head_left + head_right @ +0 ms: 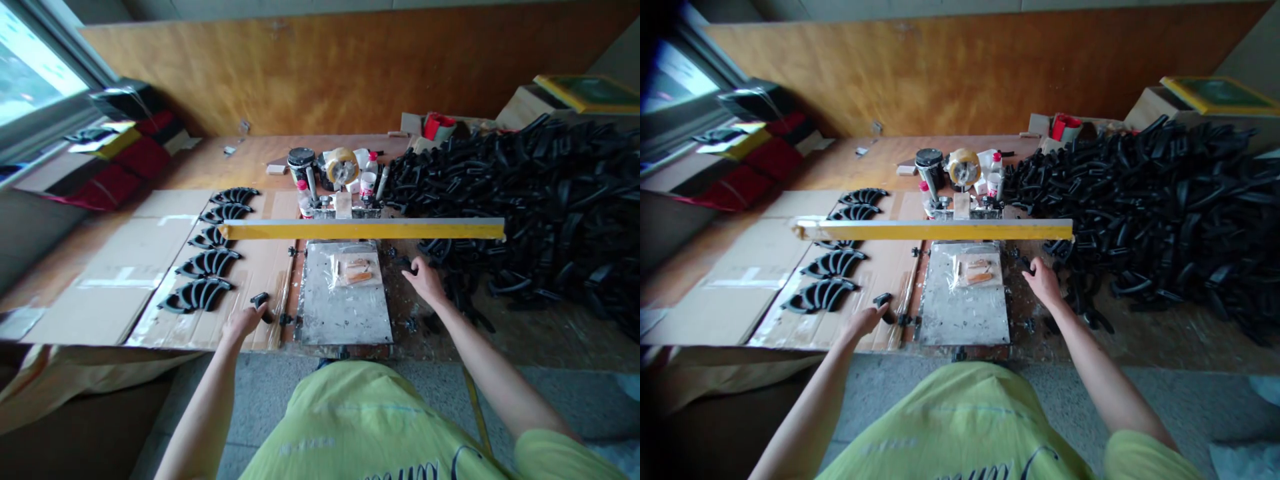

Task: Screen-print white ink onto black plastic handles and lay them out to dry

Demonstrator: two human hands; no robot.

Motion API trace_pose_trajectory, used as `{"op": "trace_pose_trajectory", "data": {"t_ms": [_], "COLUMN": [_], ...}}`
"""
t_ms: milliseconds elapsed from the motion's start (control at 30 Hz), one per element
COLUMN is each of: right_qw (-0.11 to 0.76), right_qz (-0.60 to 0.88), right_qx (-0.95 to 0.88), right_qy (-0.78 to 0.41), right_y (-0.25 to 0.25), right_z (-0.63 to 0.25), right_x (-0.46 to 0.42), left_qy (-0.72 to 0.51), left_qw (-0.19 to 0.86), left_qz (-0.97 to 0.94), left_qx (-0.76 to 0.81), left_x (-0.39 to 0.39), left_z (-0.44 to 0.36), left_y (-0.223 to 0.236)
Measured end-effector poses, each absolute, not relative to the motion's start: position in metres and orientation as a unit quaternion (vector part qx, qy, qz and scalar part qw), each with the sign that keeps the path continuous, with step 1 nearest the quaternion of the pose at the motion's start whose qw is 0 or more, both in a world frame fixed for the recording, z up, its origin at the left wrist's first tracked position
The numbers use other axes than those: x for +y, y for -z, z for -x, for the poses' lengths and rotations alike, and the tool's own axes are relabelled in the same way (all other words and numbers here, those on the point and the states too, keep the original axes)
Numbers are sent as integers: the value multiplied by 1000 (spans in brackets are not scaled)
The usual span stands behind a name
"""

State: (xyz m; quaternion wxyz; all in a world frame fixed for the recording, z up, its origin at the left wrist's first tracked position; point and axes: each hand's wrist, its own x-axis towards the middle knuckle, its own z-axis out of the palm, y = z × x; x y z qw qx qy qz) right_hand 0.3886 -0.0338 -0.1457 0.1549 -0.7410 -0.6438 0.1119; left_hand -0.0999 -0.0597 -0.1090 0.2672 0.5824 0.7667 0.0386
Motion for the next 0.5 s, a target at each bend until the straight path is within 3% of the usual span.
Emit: {"op": "trace_pose_trajectory", "data": {"t_ms": [133,300,500], "right_qw": [283,210,189], "right_qz": [549,413,470], "right_qx": [-774,-874,-855], "right_qy": [-139,-146,-115], "right_y": [125,129,129], "right_z": [-325,-274,-289], "right_x": [-5,1,-3], "left_qy": [-148,-504,-595], "left_qw": [288,390,455], "left_qz": [-593,-540,-444], "left_qx": [737,550,491], "left_x": [-23,8,-12], "left_z": [70,3,-24], "left_y": [72,9,-9]}}
